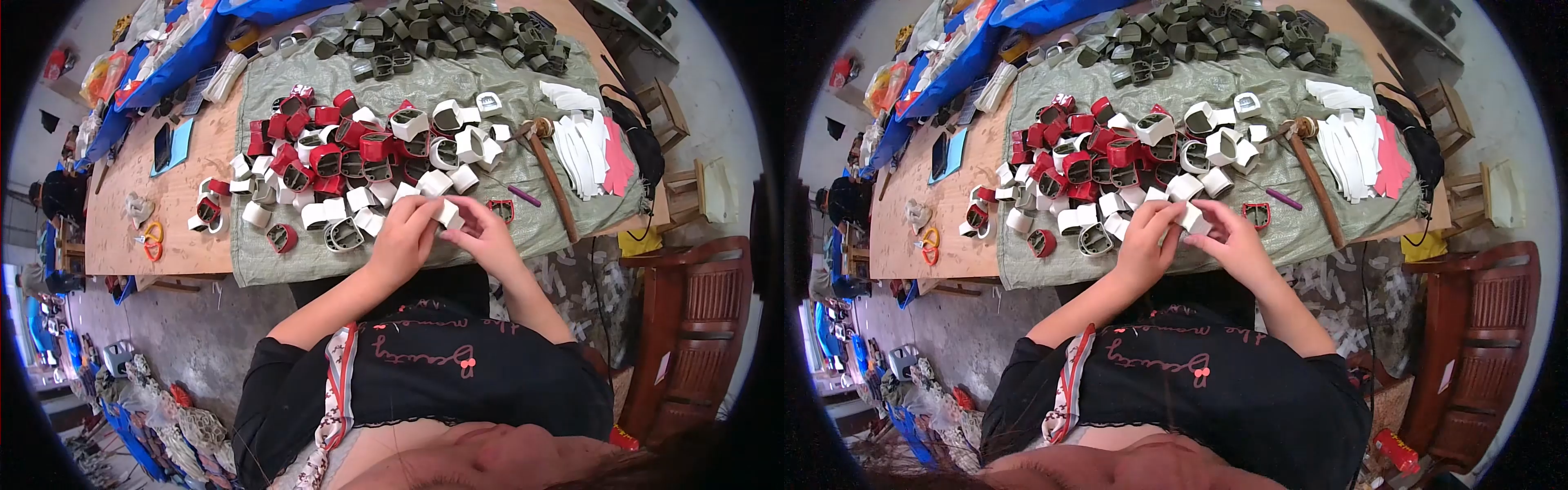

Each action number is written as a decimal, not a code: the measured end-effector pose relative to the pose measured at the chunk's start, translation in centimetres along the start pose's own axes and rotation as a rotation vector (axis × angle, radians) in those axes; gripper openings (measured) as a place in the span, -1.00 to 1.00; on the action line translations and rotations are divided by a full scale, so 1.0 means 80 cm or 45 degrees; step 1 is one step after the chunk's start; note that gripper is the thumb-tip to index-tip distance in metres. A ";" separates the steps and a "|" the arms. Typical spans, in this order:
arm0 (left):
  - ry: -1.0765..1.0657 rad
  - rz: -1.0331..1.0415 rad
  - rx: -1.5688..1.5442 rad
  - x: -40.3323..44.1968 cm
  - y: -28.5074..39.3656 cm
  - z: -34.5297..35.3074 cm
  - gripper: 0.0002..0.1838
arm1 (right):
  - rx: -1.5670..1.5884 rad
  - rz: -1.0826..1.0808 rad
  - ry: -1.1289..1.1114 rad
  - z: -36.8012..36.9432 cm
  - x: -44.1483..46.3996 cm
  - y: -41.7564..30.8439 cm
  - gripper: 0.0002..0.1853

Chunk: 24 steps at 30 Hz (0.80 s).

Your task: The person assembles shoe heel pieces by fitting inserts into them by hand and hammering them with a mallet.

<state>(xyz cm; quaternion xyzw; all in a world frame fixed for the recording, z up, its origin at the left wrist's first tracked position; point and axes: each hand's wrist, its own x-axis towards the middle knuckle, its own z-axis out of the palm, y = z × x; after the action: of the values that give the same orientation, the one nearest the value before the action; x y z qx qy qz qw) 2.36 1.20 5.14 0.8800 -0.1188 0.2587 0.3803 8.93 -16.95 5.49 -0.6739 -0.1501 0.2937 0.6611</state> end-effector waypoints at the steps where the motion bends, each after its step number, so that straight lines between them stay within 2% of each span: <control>1: -0.015 -0.080 -0.090 0.002 0.005 0.000 -0.54 | -0.002 -0.002 0.003 -0.001 -0.001 0.000 -0.38; 4: -0.012 -0.188 -0.284 -0.001 0.015 0.007 -0.55 | -0.754 -0.536 0.320 0.000 -0.007 -0.011 -0.37; 6: 0.027 -0.258 -0.486 -0.007 0.019 0.012 -0.58 | -0.829 -0.581 0.317 -0.004 -0.006 0.008 -0.37; 8: -0.015 -0.243 -0.426 -0.010 0.005 0.018 -0.60 | -0.977 -0.670 0.291 -0.006 -0.006 0.027 -0.37; 11: -0.090 -0.220 -0.300 -0.021 -0.016 0.026 -0.64 | -0.866 -0.691 0.164 -0.006 -0.013 0.026 -0.41; 14: -0.112 -0.032 -0.200 -0.028 -0.022 0.026 -0.69 | -0.787 -0.675 0.117 -0.010 -0.015 0.024 -0.44; 18: -0.098 -0.101 -0.322 -0.031 -0.025 0.019 -0.69 | -0.753 -0.605 0.120 -0.017 -0.010 0.019 -0.48; 21: -0.135 -0.193 -0.250 -0.027 -0.017 0.013 -0.68 | -0.769 -0.569 0.055 -0.018 0.002 0.011 -0.50; 24: -0.199 -0.195 -0.162 -0.025 -0.016 0.015 -0.67 | -0.696 -0.364 -0.127 -0.026 0.004 -0.009 -0.45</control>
<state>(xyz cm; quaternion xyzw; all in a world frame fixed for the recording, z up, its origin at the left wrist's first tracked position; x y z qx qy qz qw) 1.64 1.18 2.59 0.8780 -0.0967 0.1515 0.4436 10.57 -18.39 6.01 -0.7836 -0.3488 0.1792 0.4819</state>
